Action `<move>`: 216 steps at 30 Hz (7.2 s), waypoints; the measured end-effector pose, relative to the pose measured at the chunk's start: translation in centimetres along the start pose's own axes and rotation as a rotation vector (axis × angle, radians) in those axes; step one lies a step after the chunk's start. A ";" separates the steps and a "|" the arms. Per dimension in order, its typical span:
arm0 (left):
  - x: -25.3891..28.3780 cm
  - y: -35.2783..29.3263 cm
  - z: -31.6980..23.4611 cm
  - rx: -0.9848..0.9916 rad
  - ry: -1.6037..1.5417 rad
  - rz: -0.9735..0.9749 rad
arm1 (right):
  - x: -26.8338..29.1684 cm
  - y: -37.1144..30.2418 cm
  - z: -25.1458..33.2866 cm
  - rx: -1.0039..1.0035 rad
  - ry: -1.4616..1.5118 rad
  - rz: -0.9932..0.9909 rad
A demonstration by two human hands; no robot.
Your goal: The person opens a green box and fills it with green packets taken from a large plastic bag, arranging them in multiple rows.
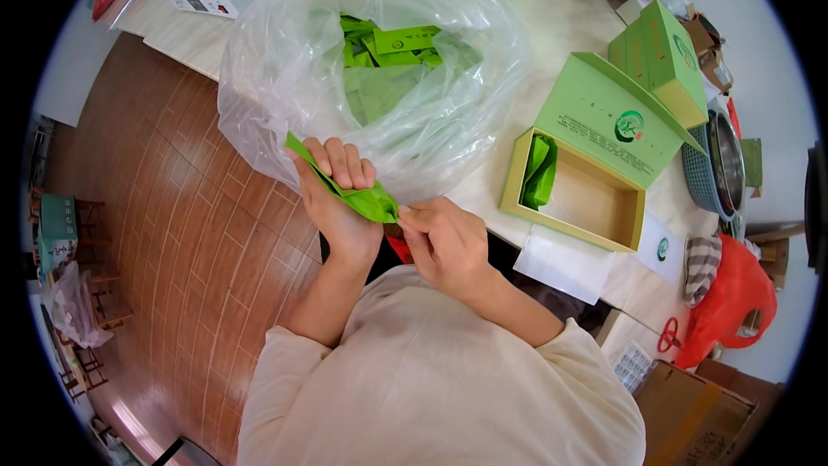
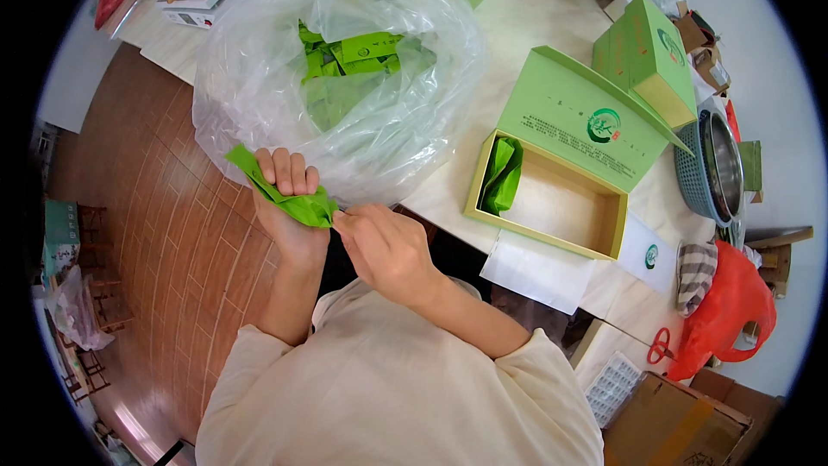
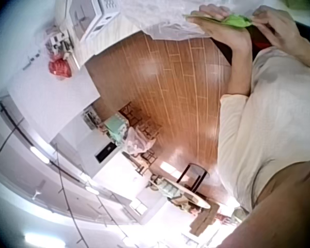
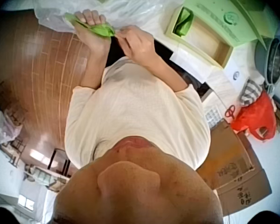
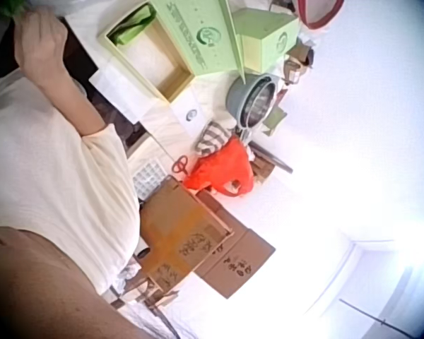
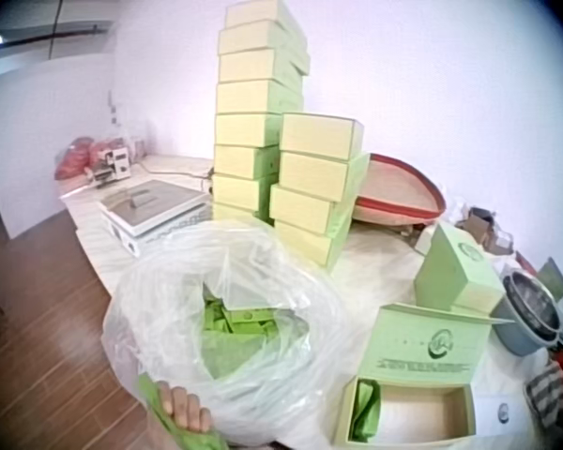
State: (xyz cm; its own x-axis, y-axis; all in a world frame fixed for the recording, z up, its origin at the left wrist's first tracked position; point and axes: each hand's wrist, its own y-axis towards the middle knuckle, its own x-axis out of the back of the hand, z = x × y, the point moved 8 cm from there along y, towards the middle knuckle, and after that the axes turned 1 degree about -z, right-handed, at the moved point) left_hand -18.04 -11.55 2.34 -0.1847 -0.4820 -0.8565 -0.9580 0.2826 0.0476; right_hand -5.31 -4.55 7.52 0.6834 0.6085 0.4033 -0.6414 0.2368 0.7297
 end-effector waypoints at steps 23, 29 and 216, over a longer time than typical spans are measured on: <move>-0.9 -1.5 -3.5 -0.327 0.106 0.206 | -0.7 1.7 0.1 -0.072 -0.042 0.212; -1.1 -2.0 -3.3 -0.345 0.042 0.262 | -1.2 1.4 0.3 -0.038 0.036 0.133; -0.4 -1.8 2.7 0.579 0.140 -0.035 | -3.1 2.6 -2.0 -0.101 0.123 0.575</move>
State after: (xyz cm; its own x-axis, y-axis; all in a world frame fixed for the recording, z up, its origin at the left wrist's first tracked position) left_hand -15.61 -9.63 1.18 -0.2201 -0.5926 -0.7748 -0.6962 0.6518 -0.3008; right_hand -9.83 -4.29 7.07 0.1748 0.7422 0.6470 -0.9307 -0.0900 0.3547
